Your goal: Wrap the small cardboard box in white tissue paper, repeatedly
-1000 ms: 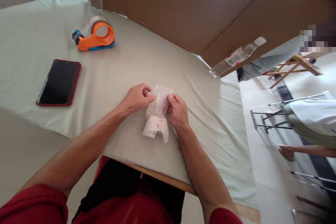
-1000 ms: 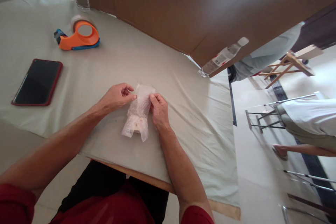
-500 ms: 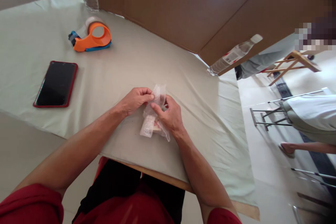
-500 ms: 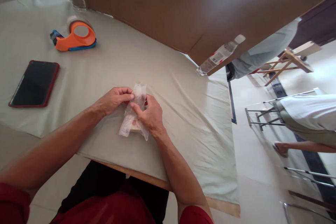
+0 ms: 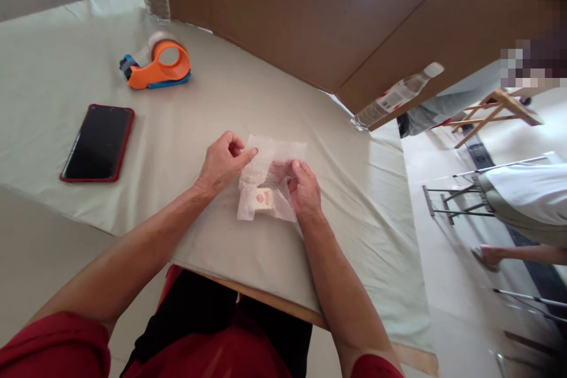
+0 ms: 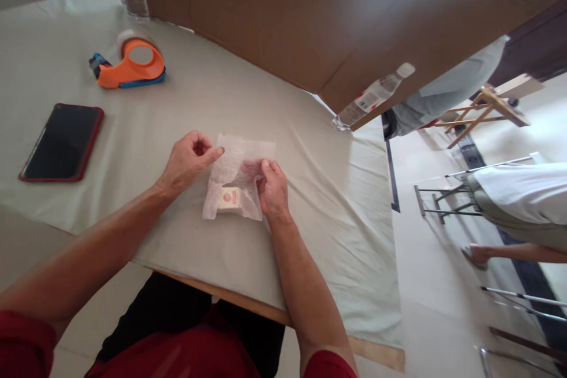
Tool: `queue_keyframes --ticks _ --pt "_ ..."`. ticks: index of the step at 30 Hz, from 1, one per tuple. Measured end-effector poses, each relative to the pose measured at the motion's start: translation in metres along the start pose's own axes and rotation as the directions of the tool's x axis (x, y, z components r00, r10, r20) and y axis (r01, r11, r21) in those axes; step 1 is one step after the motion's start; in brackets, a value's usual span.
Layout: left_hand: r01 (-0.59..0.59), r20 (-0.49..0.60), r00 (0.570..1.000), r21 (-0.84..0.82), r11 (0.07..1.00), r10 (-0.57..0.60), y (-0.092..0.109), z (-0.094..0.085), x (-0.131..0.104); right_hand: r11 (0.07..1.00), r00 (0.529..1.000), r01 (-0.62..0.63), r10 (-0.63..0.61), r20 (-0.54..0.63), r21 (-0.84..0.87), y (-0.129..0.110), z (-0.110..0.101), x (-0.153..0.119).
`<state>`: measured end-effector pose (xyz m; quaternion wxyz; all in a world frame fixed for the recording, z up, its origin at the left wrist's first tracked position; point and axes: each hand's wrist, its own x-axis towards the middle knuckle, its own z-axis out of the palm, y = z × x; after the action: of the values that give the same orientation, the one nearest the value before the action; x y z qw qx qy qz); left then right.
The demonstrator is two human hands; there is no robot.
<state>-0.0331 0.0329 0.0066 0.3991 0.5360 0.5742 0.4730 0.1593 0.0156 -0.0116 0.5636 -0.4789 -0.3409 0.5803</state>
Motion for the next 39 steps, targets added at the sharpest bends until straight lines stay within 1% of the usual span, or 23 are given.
queue_keyframes --ticks 2,4,6,8,10,12,13,15,17,19,21,23,25,26,28,29,31,32,33,34,36,38,39 --pt "-0.038 0.113 0.993 0.097 0.995 0.027 0.002 0.000 -0.003 1.000 0.997 -0.018 0.018 0.079 -0.003 -0.003 0.002 -0.002" --pt "-0.050 0.225 0.974 0.202 0.978 0.003 0.003 0.001 -0.006 0.999 0.986 -0.042 0.047 0.158 -0.035 -0.004 0.005 -0.004" --pt "-0.072 0.270 0.963 0.284 0.956 -0.008 0.004 0.002 -0.007 0.995 0.977 -0.061 0.075 0.201 -0.075 -0.003 0.007 -0.004" --pt "-0.095 0.286 0.958 0.321 0.942 0.000 0.003 0.002 -0.006 0.993 0.975 -0.062 0.081 0.205 -0.101 -0.001 0.009 -0.003" --pt "-0.102 0.282 0.959 0.334 0.937 0.004 0.001 -0.001 -0.004 0.991 0.982 -0.034 0.058 0.179 -0.131 0.001 0.007 -0.001" --pt "-0.059 0.239 0.971 0.300 0.952 -0.015 0.000 -0.005 0.001 0.980 0.994 0.018 0.004 0.108 -0.198 0.002 0.002 0.002" --pt "-0.016 0.203 0.979 0.247 0.969 -0.036 -0.001 -0.007 0.003 0.968 0.998 0.049 -0.036 0.058 -0.245 0.001 -0.002 0.003" --pt "0.112 0.122 0.985 0.069 0.991 -0.120 -0.001 -0.010 0.008 0.938 0.991 0.106 -0.128 -0.044 -0.331 -0.001 -0.008 0.006" --pt "0.233 0.061 0.972 -0.117 0.965 -0.227 -0.002 -0.011 0.012 0.919 0.976 0.137 -0.189 -0.110 -0.369 -0.005 -0.012 0.008" --pt "0.277 0.021 0.960 -0.205 0.939 -0.278 -0.002 -0.012 0.015 0.920 0.969 0.138 -0.202 -0.142 -0.367 -0.008 -0.012 0.010" --pt "0.240 0.003 0.970 -0.150 0.959 -0.243 -0.004 -0.013 0.016 0.921 0.968 0.131 -0.199 -0.155 -0.366 -0.008 -0.012 0.013" --pt "0.186 0.058 0.981 0.002 0.983 -0.186 -0.006 -0.015 0.016 0.915 0.966 0.125 -0.200 -0.162 -0.384 -0.006 -0.013 0.017" --pt "0.145 0.126 0.978 0.155 0.977 -0.165 -0.008 -0.017 0.015 0.905 0.965 0.112 -0.197 -0.173 -0.410 -0.003 -0.018 0.022" --pt "0.133 0.142 0.976 0.205 0.970 -0.164 -0.009 -0.017 0.015 0.899 0.962 0.112 -0.205 -0.181 -0.424 -0.002 -0.021 0.024" --pt "0.125 0.134 0.978 0.243 0.962 -0.161 -0.009 -0.018 0.014 0.868 0.938 0.168 -0.287 -0.195 -0.468 -0.003 -0.027 0.025" --pt "0.129 0.121 0.979 0.243 0.962 -0.162 -0.009 -0.018 0.014 0.834 0.912 0.224 -0.362 -0.194 -0.505 -0.006 -0.029 0.024" --pt "0.142 0.117 0.978 0.227 0.964 -0.172 -0.009 -0.017 0.015 0.727 0.844 0.338 -0.515 -0.150 -0.597 -0.017 -0.028 0.018" --pt "0.148 0.119 0.977 0.225 0.963 -0.178 -0.009 -0.017 0.016 0.671 0.826 0.375 -0.555 -0.098 -0.640 -0.025 -0.027 0.013" --pt "0.151 0.122 0.976 0.231 0.961 -0.183 -0.009 -0.016 0.016 0.627 0.832 0.391 -0.554 -0.032 -0.673 -0.032 -0.024 0.007" --pt "0.150 0.120 0.976 0.245 0.958 -0.184 -0.010 -0.016 0.017 0.597 0.859 0.393 -0.509 0.049 -0.699 -0.040 -0.021 0.001" --pt "0.124 0.073 0.986 0.289 0.949 -0.151 -0.009 -0.016 0.016 0.539 0.918 0.365 -0.343 0.198 -0.759 -0.052 -0.016 -0.010" --pt "0.048 -0.030 0.999 0.313 0.948 -0.041 -0.006 -0.016 0.015 0.467 0.941 0.338 -0.194 0.277 -0.818 -0.058 -0.014 -0.020" --pt "-0.008 -0.080 0.996 0.306 0.952 0.034 -0.003 -0.016 0.013 0.440 0.942 0.335 -0.156 0.297 -0.833 -0.059 -0.014 -0.025"
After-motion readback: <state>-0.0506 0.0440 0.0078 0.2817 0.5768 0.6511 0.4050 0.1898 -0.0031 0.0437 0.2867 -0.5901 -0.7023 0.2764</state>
